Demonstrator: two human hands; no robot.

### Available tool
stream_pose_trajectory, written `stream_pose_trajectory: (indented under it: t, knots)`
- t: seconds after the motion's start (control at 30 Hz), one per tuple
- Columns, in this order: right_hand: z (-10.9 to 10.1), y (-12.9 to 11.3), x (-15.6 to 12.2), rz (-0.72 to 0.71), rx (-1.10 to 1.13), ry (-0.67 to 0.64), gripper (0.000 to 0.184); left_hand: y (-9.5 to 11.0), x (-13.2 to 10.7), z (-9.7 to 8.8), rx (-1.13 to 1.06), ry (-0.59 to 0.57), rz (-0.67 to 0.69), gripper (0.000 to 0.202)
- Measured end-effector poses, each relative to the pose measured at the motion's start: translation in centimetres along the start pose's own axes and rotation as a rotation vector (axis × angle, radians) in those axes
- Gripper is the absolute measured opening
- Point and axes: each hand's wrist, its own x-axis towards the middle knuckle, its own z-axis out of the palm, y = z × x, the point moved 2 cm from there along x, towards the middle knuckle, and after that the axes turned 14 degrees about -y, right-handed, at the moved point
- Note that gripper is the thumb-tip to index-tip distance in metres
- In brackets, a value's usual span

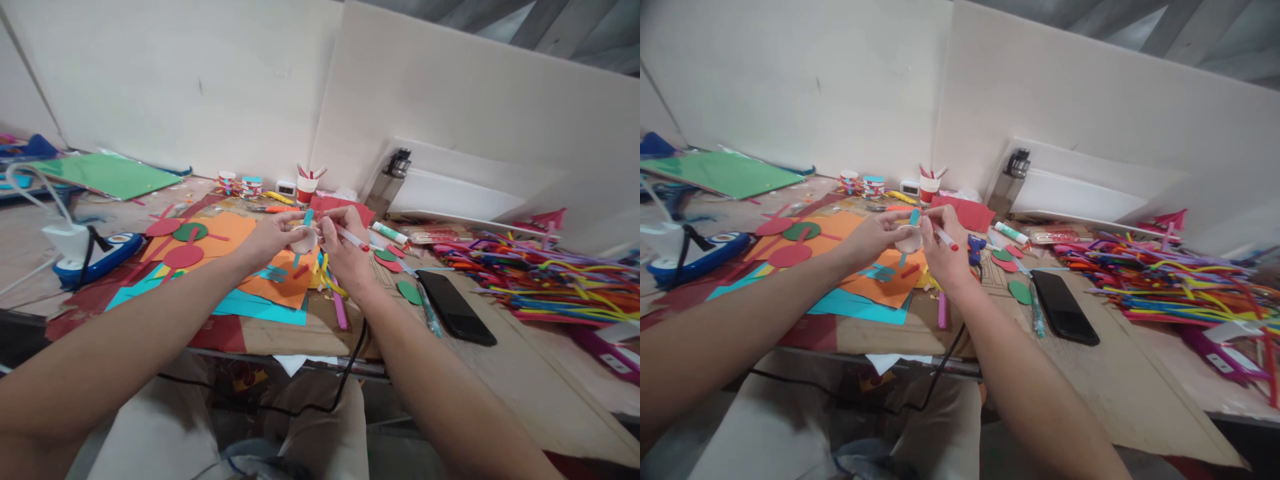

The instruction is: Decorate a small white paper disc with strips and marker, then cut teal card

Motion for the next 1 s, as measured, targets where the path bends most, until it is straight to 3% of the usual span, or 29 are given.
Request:
stream_pose_trajectory:
  t: [0.23, 0.33, 0.4, 0.53, 0.6, 0.7, 0.83, 0.93, 1.0]
  knots:
    - [-3.4, 0.7, 0.9, 0.044, -0.112, 0.091, 0.01, -0.6, 0.8, -1.6, -0.158, 0.059, 0.027, 0.028]
    - [-5.7, 2.0, 0.6, 0.103, -0.335, 0.063, 0.016, -0.4, 0.9, -2.2, -0.212, 0.117, 0.026, 0.018]
    - [-6.9, 2.8, 0.0, 0.211, -0.554, -0.036, 0.02, -0.1, 0.8, -2.4, -0.25, 0.159, 0.007, 0.013]
    - [-8.4, 3.7, -1.8, 0.568, -1.04, -0.364, 0.03, 0.2, 0.6, -2.6, -0.31, 0.247, -0.041, 0.012]
    - [-8.6, 3.9, -2.5, 0.666, -1.173, -0.519, 0.03, 0.2, 0.6, -2.8, -0.327, 0.276, -0.062, 0.015]
    - [-8.4, 4.3, -3.3, 0.702, -1.191, -0.676, 0.025, -0.1, 0.8, -3.3, -0.406, 0.306, -0.071, 0.019]
    - [-8.1, 5.0, -3.7, 0.735, -1.147, -0.773, 0.022, -0.3, 1.1, -3.8, -0.53, 0.311, -0.077, 0.02]
    - [-8.3, 4.9, -3.6, 0.737, -1.139, -0.753, 0.023, -0.3, 1.2, -3.8, -0.539, 0.278, -0.053, 0.019]
    - [-8.3, 4.5, -3.2, 0.696, -1.113, -0.656, 0.027, -0.2, 1.1, -3.7, -0.517, 0.244, -0.048, 0.021]
